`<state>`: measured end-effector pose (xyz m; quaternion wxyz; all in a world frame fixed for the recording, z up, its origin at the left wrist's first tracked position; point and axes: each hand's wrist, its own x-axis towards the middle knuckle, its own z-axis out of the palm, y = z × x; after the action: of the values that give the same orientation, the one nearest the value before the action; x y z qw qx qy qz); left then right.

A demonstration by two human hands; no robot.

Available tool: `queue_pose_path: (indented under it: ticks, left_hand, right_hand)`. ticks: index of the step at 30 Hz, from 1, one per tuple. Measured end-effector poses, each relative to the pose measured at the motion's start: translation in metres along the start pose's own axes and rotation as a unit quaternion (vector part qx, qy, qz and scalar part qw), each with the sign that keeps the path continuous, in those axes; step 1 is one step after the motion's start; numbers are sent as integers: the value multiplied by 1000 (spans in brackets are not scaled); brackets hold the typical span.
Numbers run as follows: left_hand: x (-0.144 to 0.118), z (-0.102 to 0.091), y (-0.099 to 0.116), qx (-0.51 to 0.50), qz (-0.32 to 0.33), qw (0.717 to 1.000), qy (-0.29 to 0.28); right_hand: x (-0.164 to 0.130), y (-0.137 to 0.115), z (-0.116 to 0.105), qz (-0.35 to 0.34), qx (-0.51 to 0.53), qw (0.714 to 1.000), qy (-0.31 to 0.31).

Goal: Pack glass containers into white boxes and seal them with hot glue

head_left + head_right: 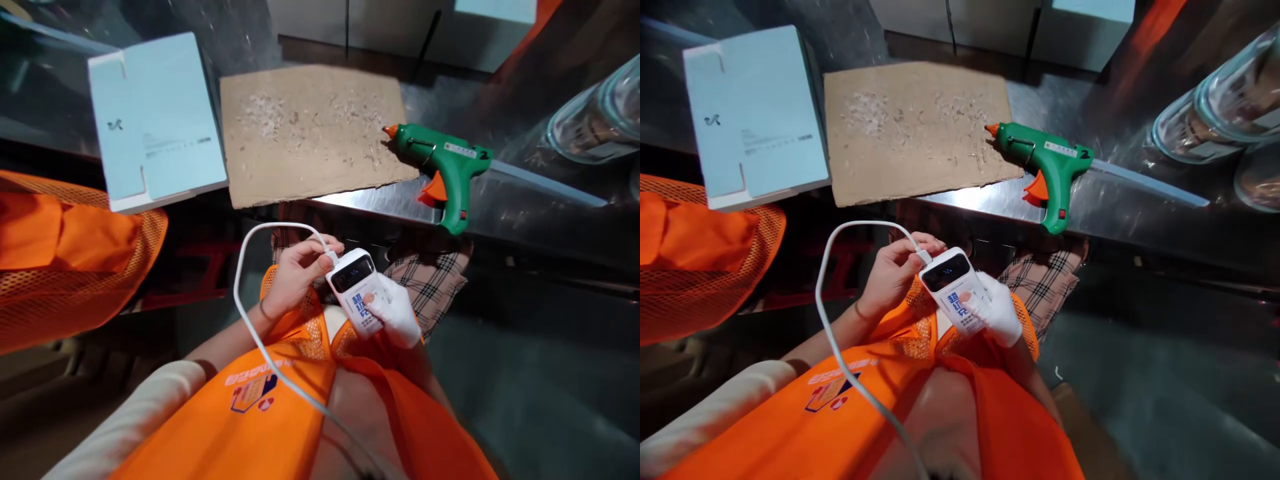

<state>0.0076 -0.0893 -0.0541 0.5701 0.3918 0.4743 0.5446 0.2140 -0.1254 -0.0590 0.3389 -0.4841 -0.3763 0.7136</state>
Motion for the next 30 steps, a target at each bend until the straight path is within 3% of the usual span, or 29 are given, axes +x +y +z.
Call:
queue_pose_path:
  ticks: [3,7,13,17,20,22,24,27,28,30]
  left_hand:
    - [-7,-3,-1,18,15,1000,17]
    - [-18,1,-4,-33,-38,998,30]
    - [-15,14,-1,-70,-57,991,101]
    - [-10,12,-5,-35,-19,997,61]
    - [-10,22,-2,-58,28,997,32]
    - [-6,30,11,-102,37,994,33]
    - [4,33,37,-162,61,982,74]
    - [20,27,77,-239,196,938,155]
    - [23,25,84,-238,215,936,147]
    - [23,26,85,-184,178,962,92]
  right_hand:
    - [2,0,3,8,-9,1000,7]
    - [4,-1,8,12,12,1000,21]
    - [3,-1,12,13,11,1000,21]
    - [2,1,11,27,37,999,7]
    - [-2,7,7,28,73,996,-32]
    - [-8,14,3,25,88,995,-49]
    - [-15,21,-2,41,66,996,-45]
    - [-23,30,-7,52,18,998,-16]
    - [-24,31,-8,39,11,999,-8]
    - [-24,31,-6,3,-3,1000,-2]
